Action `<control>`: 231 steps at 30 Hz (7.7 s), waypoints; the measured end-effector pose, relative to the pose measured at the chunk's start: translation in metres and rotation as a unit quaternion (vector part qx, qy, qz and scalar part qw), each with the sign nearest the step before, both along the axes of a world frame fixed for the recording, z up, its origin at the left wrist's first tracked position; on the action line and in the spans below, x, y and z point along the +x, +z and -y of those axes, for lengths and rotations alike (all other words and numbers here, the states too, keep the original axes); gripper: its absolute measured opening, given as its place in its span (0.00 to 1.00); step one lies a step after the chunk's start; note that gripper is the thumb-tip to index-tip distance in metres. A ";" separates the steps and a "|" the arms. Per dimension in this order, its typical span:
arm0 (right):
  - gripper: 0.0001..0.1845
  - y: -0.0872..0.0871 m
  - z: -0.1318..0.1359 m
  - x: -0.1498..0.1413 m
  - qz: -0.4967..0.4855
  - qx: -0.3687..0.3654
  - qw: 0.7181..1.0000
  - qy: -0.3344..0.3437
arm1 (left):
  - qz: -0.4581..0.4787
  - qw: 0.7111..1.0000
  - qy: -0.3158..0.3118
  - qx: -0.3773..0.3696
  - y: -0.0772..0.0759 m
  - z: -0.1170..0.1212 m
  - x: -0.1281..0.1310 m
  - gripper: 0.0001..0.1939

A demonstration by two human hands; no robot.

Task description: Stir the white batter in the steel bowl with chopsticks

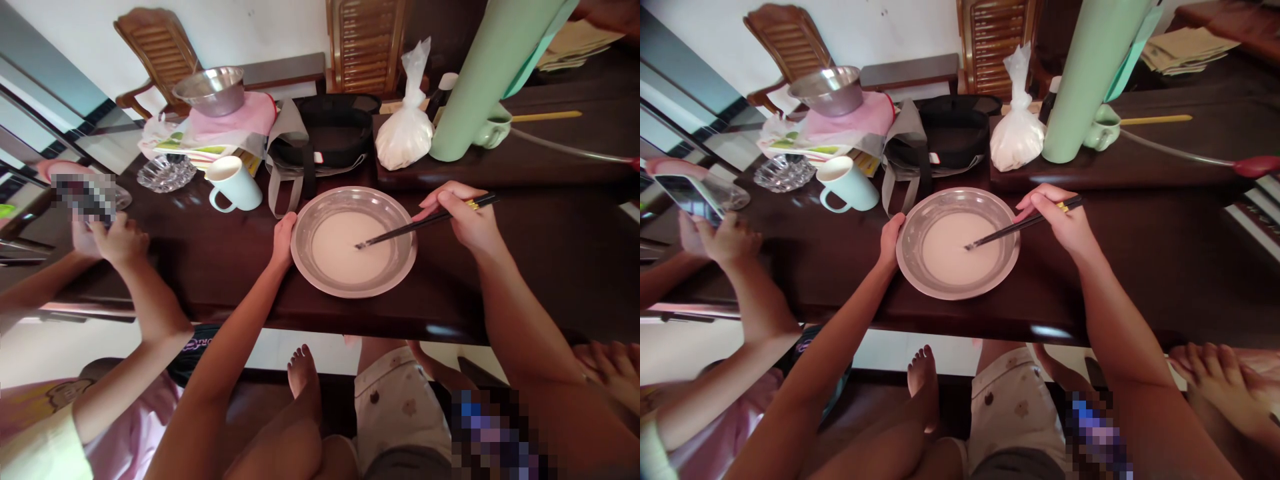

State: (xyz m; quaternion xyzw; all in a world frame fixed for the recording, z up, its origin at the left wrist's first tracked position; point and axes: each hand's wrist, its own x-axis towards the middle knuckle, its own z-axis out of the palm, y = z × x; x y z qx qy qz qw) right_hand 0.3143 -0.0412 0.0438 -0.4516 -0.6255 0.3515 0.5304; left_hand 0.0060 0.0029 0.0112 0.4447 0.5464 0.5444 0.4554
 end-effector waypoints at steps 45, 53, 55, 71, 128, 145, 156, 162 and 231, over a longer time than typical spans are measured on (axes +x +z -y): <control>0.14 -0.003 0.000 -0.003 -0.027 -0.031 0.997 0.058 | 0.010 1.000 -0.011 0.000 -0.006 0.000 -0.005 0.18; 0.14 0.000 0.001 -0.005 0.024 -0.008 0.999 0.028 | 0.006 1.000 -0.023 0.013 -0.005 0.001 -0.007 0.17; 0.14 -0.001 0.001 -0.005 -0.020 -0.026 0.998 0.048 | 0.009 1.000 -0.028 0.011 -0.005 0.001 -0.007 0.17; 0.15 0.000 0.001 -0.007 0.091 -0.017 0.993 0.078 | 0.018 1.000 -0.011 -0.004 -0.005 0.000 -0.005 0.19; 0.16 0.001 -0.001 -0.001 0.049 0.012 0.999 0.015 | -0.016 1.000 0.001 -0.003 0.004 0.000 -0.001 0.20; 0.18 0.003 0.001 -0.004 0.050 -0.026 0.995 0.082 | -0.004 1.000 0.005 -0.007 0.002 0.000 -0.002 0.20; 0.18 0.003 0.001 -0.003 0.046 -0.024 0.996 0.076 | -0.007 1.000 0.001 0.000 0.001 0.000 -0.003 0.19; 0.17 0.003 0.000 -0.002 0.033 0.003 0.999 0.004 | -0.003 1.000 0.003 -0.002 0.000 0.000 -0.002 0.20; 0.15 0.003 0.002 -0.003 0.023 -0.020 0.997 0.078 | -0.015 1.000 -0.006 -0.001 0.004 0.000 0.000 0.20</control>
